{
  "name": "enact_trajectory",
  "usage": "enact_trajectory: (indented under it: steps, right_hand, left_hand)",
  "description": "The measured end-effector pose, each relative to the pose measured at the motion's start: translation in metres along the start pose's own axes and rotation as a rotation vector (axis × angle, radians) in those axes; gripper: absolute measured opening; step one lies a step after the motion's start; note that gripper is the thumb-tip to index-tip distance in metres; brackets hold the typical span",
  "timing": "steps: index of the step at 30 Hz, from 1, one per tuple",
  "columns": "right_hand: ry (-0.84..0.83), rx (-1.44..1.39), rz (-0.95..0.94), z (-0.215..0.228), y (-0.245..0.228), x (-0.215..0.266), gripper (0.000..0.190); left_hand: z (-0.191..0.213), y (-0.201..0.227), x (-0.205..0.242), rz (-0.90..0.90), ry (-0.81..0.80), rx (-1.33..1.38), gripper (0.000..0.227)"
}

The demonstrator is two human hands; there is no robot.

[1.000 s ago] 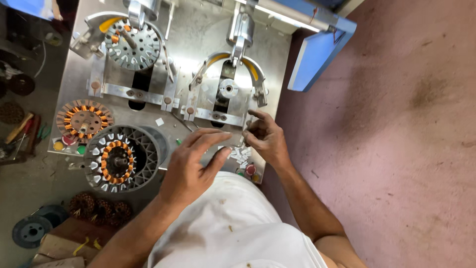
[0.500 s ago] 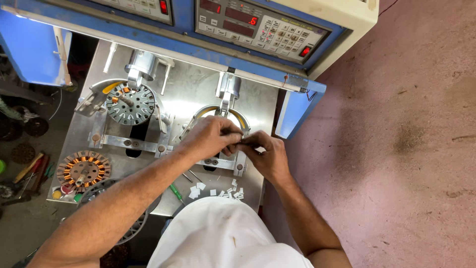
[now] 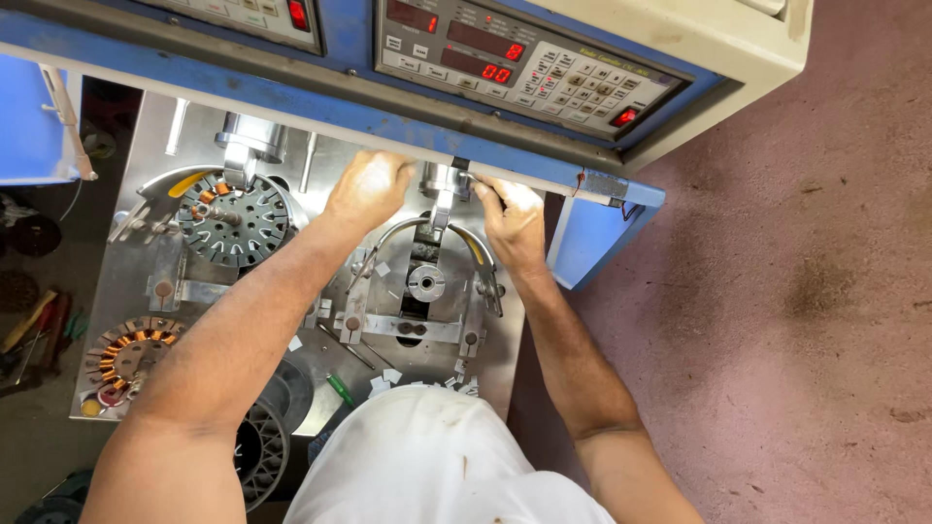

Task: The person places small white insulating pieces into the slots of a motor stator by hand. They then use a screwdriver to tighten a bolt on a machine fixture and remove a metal component.

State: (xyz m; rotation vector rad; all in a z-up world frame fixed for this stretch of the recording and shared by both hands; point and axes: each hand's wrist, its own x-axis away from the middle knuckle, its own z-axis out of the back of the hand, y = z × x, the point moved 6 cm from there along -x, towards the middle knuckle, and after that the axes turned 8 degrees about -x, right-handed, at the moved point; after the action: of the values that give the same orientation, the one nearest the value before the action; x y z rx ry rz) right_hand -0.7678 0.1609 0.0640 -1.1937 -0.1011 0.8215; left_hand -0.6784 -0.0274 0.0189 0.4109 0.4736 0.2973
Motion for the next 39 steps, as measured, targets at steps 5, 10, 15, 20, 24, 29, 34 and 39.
enact_trajectory:
  steps: [5, 10, 15, 20, 24, 29, 34, 39]
  right_hand:
    - [0.045, 0.068, -0.021, -0.012, 0.02, -0.012, 0.009]
    - [0.109, 0.156, 0.054, -0.019, 0.028, -0.009, 0.007]
    - [0.11, 0.18, -0.024, -0.023, 0.042, -0.008, 0.008]
    - [0.069, 0.314, -0.007, -0.031, 0.041, -0.013, 0.008]
    - [0.066, 0.804, 0.407, -0.042, 0.012, -0.013, 0.007]
    - [0.072, 0.807, 0.304, -0.042, 0.006, -0.017, 0.012]
    - [0.019, 0.61, -0.027, -0.038, 0.029, -0.016, 0.019]
    - [0.018, 0.65, 0.067, -0.041, 0.039, -0.019, 0.02]
  left_hand:
    - [-0.007, 0.005, -0.003, 0.044, 0.153, 0.268, 0.019]
    - [-0.029, 0.013, -0.026, 0.187, -0.063, 0.339, 0.024]
    - [-0.038, 0.017, -0.034, 0.131, -0.039, 0.269, 0.024]
    - [-0.051, 0.01, -0.036, 0.129, -0.149, 0.158, 0.025]
    - [-0.058, 0.002, -0.034, 0.236, -0.19, 0.216, 0.025]
    - [-0.054, 0.001, -0.038, 0.276, -0.119, 0.282, 0.026]
    - [-0.055, 0.002, -0.038, 0.323, -0.146, 0.322, 0.033]
    - [-0.053, -0.002, -0.038, 0.317, -0.104, 0.344, 0.039]
